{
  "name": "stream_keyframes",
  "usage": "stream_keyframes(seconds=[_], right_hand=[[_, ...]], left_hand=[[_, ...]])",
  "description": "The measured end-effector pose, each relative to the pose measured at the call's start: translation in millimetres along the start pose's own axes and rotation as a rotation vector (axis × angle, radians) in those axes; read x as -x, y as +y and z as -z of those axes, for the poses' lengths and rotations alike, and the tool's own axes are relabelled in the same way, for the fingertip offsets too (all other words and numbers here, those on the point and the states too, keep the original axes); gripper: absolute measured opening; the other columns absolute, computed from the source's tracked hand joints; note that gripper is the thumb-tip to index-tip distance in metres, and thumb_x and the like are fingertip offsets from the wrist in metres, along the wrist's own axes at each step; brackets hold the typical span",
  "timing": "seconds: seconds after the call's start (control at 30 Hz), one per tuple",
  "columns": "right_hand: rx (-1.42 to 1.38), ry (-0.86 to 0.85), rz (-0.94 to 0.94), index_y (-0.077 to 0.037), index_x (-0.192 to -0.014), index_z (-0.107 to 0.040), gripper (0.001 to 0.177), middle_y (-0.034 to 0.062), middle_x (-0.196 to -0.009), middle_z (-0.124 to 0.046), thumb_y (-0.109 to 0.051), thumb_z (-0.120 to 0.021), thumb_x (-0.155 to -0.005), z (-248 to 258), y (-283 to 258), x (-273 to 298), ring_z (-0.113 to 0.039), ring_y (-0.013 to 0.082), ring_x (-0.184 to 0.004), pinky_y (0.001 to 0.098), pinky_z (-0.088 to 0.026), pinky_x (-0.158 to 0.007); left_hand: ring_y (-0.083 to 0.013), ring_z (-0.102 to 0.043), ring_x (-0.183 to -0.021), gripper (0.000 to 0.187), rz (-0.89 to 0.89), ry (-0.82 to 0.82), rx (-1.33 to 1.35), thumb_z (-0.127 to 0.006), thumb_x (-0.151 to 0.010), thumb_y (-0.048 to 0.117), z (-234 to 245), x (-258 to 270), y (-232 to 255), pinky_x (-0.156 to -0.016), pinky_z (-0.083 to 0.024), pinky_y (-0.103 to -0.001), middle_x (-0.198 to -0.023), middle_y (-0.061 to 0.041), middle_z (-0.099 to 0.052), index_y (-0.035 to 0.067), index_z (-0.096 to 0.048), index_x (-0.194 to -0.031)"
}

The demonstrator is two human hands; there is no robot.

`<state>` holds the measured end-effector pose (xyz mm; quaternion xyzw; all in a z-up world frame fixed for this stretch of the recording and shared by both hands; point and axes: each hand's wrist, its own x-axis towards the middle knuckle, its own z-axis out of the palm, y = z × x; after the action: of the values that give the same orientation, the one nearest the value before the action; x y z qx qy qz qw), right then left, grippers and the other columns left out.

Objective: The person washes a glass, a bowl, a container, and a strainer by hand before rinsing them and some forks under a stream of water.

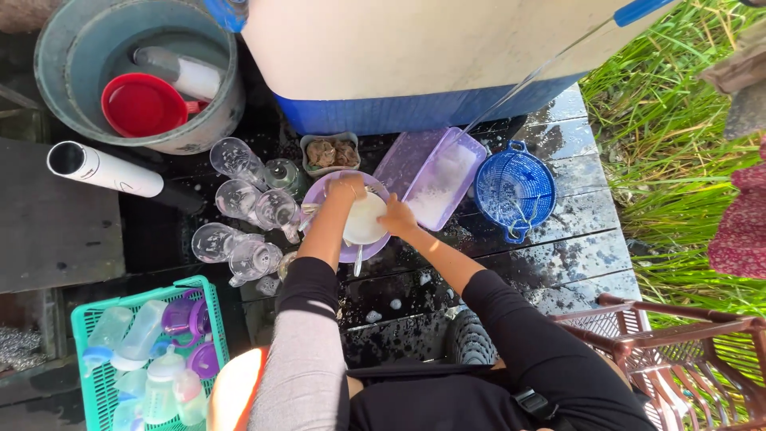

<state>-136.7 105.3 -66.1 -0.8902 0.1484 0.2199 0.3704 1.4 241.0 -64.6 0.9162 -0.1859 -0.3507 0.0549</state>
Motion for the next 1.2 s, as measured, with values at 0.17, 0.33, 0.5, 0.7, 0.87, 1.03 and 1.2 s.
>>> stream_keyframes(seconds=[0.17,0.33,0.5,0.7,0.87,1.03,1.2], right_hand=[[-0.158,0.118,-0.028,0.005,-0.102,-0.057,0.039,0.0226,-0.072,-0.072,-0.012,-0.073,-0.071,-8.6,30.2,-23.6,-0.072,0.0347,-0.056,0.0448,-0.06,-0.057],[-0.132,0.258,0.398,0.001,-0.091,-0.072,0.024,0.0167,-0.079,-0.072,-0.012,-0.074,-0.071,16.0,100.4,-81.5,-0.069,0.0266,-0.065,0.0381,-0.055,-0.058],[-0.409,0.211,0.287,0.001,-0.095,-0.071,0.033,0.0093,-0.079,-0.071,-0.01,-0.076,-0.064,133.2,83.1,-64.3,-0.067,0.0175,-0.057,0.0317,-0.053,-0.045],[-0.617,0.429,0.12,0.001,-0.105,-0.071,0.029,0.0123,-0.086,-0.076,-0.008,-0.077,-0.077,214.6,46.4,-13.9,-0.068,0.0193,-0.063,0.0325,-0.049,-0.049],[-0.027,0.732,0.256,0.0,-0.127,-0.065,0.043,0.0216,-0.113,-0.073,-0.014,-0.077,-0.088,207.7,69.4,-32.0,-0.072,0.0331,-0.097,0.0387,-0.056,-0.08],[0.732,0.301,0.0,-0.001,-0.17,-0.031,0.065,0.0172,-0.148,-0.055,-0.02,-0.046,-0.11,203.5,36.3,-25.0,-0.053,0.0299,-0.139,0.0411,-0.046,-0.113],[0.647,0.069,0.528,0.0,-0.16,-0.024,0.063,0.0194,-0.167,-0.025,-0.035,-0.036,-0.109,220.6,77.5,-12.3,-0.02,0.0307,-0.156,0.056,-0.014,-0.125]], left_hand=[[-0.0348,-0.047,-0.137,0.065,-0.016,0.018,-0.095,-0.062,-0.086,0.018,-40.5,-23.4,-0.3,-0.114,-0.023,-0.067,-0.149,-0.017,-0.048,0.007,-0.046,-0.148],[-0.0355,-0.068,-0.123,0.054,-0.209,0.006,0.095,-0.076,-0.082,0.036,-46.0,-54.5,-4.8,-0.107,-0.054,-0.049,-0.133,-0.021,-0.071,0.004,-0.071,-0.126],[-0.0336,-0.068,-0.113,0.051,-0.387,0.111,0.742,-0.071,-0.089,0.039,-29.6,-75.0,36.3,-0.09,-0.058,-0.049,-0.126,-0.015,-0.07,0.01,-0.064,-0.129],[-0.023,-0.069,-0.107,0.048,-0.271,0.024,1.834,-0.054,-0.096,0.046,40.9,1.8,143.6,-0.077,-0.061,-0.047,-0.125,-0.004,-0.065,0.018,-0.053,-0.135],[-0.0302,-0.067,-0.11,0.06,-0.514,0.236,1.72,-0.044,-0.109,0.053,-12.3,-77.4,198.0,-0.088,-0.059,-0.04,-0.125,-0.018,-0.068,0.0,-0.06,-0.133],[-0.0411,-0.059,-0.12,0.061,-0.442,0.704,1.171,-0.034,-0.111,0.048,-50.2,-141.1,210.5,-0.103,-0.045,-0.043,-0.128,-0.026,-0.065,-0.003,-0.063,-0.128],[-0.0335,-0.07,-0.105,0.061,-0.253,0.625,1.387,-0.038,-0.107,0.049,16.6,-65.7,183.2,-0.094,-0.053,-0.04,-0.116,-0.024,-0.073,-0.004,-0.064,-0.124]])
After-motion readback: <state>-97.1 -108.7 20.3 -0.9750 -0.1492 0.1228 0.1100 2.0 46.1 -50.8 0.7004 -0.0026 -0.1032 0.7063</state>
